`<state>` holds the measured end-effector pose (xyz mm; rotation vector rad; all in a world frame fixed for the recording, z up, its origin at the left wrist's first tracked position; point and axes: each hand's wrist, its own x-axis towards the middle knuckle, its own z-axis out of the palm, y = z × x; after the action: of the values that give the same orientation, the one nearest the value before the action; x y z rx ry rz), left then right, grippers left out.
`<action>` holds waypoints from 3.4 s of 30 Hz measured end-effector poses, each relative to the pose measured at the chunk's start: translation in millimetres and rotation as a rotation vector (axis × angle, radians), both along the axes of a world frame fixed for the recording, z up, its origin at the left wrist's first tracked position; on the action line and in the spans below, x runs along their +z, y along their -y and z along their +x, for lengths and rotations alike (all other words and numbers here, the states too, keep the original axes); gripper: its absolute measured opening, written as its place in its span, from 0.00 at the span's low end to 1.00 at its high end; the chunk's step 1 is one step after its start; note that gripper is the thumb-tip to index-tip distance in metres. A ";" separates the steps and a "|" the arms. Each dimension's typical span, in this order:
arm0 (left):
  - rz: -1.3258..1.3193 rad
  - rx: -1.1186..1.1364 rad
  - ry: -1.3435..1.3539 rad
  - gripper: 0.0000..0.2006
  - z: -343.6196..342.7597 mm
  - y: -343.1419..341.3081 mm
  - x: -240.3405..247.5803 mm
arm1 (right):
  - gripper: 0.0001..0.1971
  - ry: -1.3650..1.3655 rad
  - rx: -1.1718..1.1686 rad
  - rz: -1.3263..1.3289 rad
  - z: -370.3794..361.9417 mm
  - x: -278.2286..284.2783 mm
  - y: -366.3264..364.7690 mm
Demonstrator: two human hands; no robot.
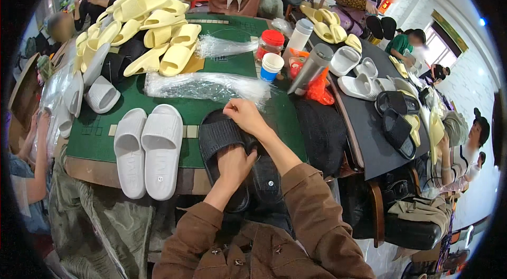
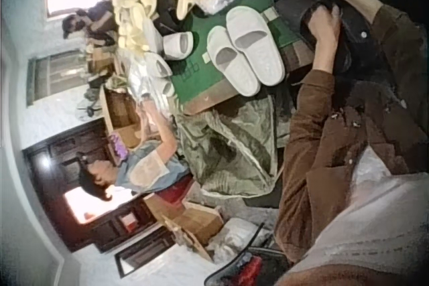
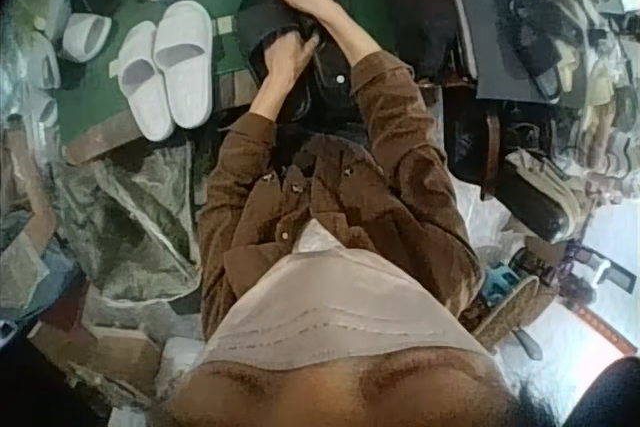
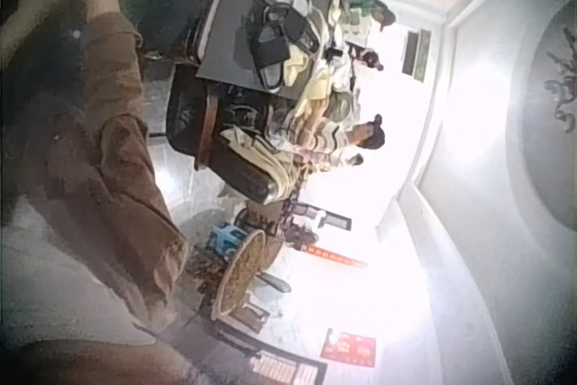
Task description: The person assembles pairs of plastic slippers by hand at a workbench. They pick up individual slipper halves, align them, and press them together to form a complete pair. The person handles multiple pairs of slippers in various colors, including black, yellow, and white, placing the finished pairs on the table.
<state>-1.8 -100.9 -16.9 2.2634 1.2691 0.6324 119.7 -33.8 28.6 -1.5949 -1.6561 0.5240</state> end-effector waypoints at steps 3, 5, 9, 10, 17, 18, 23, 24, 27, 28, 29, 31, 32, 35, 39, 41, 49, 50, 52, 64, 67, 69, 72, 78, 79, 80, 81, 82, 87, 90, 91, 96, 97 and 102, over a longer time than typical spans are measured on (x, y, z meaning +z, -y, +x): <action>0.000 -0.014 -0.007 0.26 -2.7 1.7 8.5 | 0.10 -0.063 -0.015 0.011 10.6 2.2 7.0; 0.294 -0.027 0.046 0.24 -13.0 13.0 15.7 | 0.10 -0.196 -0.066 0.007 16.7 -2.9 10.4; 0.452 -0.091 0.230 0.14 -31.5 30.4 49.7 | 0.09 -0.442 -0.131 0.042 25.3 -7.7 12.6; 0.433 -0.106 0.297 0.11 -35.3 29.0 55.8 | 0.09 -0.516 -0.126 0.060 25.9 -9.2 13.2; 0.323 0.000 0.383 0.04 -4.8 -68.2 53.2 | 0.09 -0.732 -0.044 0.096 22.6 -10.2 20.9; 0.269 -0.004 0.321 0.05 -2.5 -77.4 48.4 | 0.09 -0.758 -0.032 0.099 21.7 -14.8 18.9; 0.108 -0.040 0.433 0.07 8.6 -83.8 24.5 | 0.08 -0.823 -0.095 0.207 22.5 -27.4 22.3; 0.065 -0.042 0.500 0.07 8.1 -83.4 21.0 | 0.09 -0.862 -0.112 0.223 21.6 -29.5 23.1; 0.057 -0.021 0.503 0.06 12.6 -77.8 21.5 | 0.11 -0.914 -0.108 0.316 21.5 -38.4 23.0; 0.081 -0.011 0.499 0.06 12.7 -78.2 23.9 | 0.12 -0.881 -0.097 0.263 21.6 -38.9 24.1; 0.097 -0.005 0.482 0.06 11.8 -77.0 25.6 | 0.13 -0.848 -0.086 0.211 22.4 -40.0 27.7; 0.131 0.007 0.448 0.06 9.9 -74.2 28.9 | 0.14 -0.829 -0.074 0.176 20.2 -41.7 29.5; 0.149 0.006 0.432 0.06 10.4 -75.1 28.8 | 0.14 -0.843 -0.072 0.194 18.5 -42.2 28.8; 0.168 0.008 0.413 0.06 13.6 -77.3 24.7 | 0.11 -0.837 -0.074 0.246 18.6 -46.5 26.4; 0.212 -0.012 0.417 0.05 13.8 -78.6 17.7 | 0.10 -0.888 -0.088 0.173 21.0 -43.4 28.6; 0.171 0.008 0.384 0.06 14.2 -76.4 21.9 | 0.11 -0.836 -0.077 0.178 21.8 -44.3 28.6; 0.194 0.008 0.329 0.07 13.2 -73.5 23.3 | 0.13 -0.551 -0.026 0.255 19.0 -41.8 28.8; 0.185 0.005 0.351 0.06 13.7 -74.5 22.5 | 0.14 -0.592 -0.052 0.248 19.5 -41.2 28.8; 0.169 0.000 0.395 0.06 14.3 -78.3 19.0 | 0.14 -0.673 -0.101 0.234 19.7 -39.3 29.3; 0.297 0.088 0.564 0.16 15.1 -79.9 12.3 | 0.13 -1.093 -0.140 0.206 20.5 -30.0 35.5; 0.313 0.084 0.526 0.19 16.1 -81.7 11.8 | 0.12 -1.280 -0.104 0.330 27.1 -11.9 42.8; 0.298 0.088 0.489 0.19 16.3 -78.1 16.6 | 0.12 -1.384 -0.030 0.433 39.0 8.7 55.0; 0.309 0.099 0.469 0.20 10.0 -86.3 7.1 | 0.11 -1.352 -0.062 0.511 58.6 41.7 90.4; 0.227 0.081 0.462 0.17 14.8 -80.9 7.1 | 0.10 -1.006 -0.504 0.819 130.7 89.9 207.6; 0.186 0.065 0.478 0.17 17.8 -78.9 8.0 | 0.09 -0.778 -0.677 0.839 143.3 95.0 229.3; 0.150 0.051 0.487 0.17 19.3 -78.0 6.7 | 0.09 -0.567 -0.790 0.818 158.1 91.6 250.0; 0.203 0.058 0.505 0.16 18.6 -78.3 6.0 | 0.10 -0.244 -0.903 0.771 179.7 84.8 265.9; 0.196 0.044 0.508 0.15 20.4 -76.4 5.7 | 0.11 0.153 -1.000 0.747 202.6 76.6 277.1; 0.222 0.014 0.518 0.13 13.5 -77.2 14.3 | 0.26 0.824 -1.151 0.365 245.2 85.2 278.9; 0.226 -0.009 0.526 0.12 15.4 -76.2 16.6 | 0.26 0.895 -1.075 0.237 285.3 83.3 281.2; 0.202 -0.005 0.520 0.12 13.5 -78.5 13.4 | 0.22 0.802 -1.115 0.248 292.3 87.8 278.6; 0.207 -0.003 0.517 0.11 8.6 -82.0 7.5 | 0.17 0.593 -1.025 0.119 275.3 107.9 276.4; 0.200 -0.013 0.520 0.11 14.2 -79.6 10.1 | 0.16 0.598 -0.992 0.073 275.7 102.5 288.8; 0.144 -0.006 0.468 0.10 11.4 -75.5 16.4 | 0.16 0.455 -0.787 -0.146 232.3 82.6 300.1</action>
<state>9.7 -25.4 -0.5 2.0537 1.0094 1.2003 352.0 -333.9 111.2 -2.4129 -1.1359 -0.1442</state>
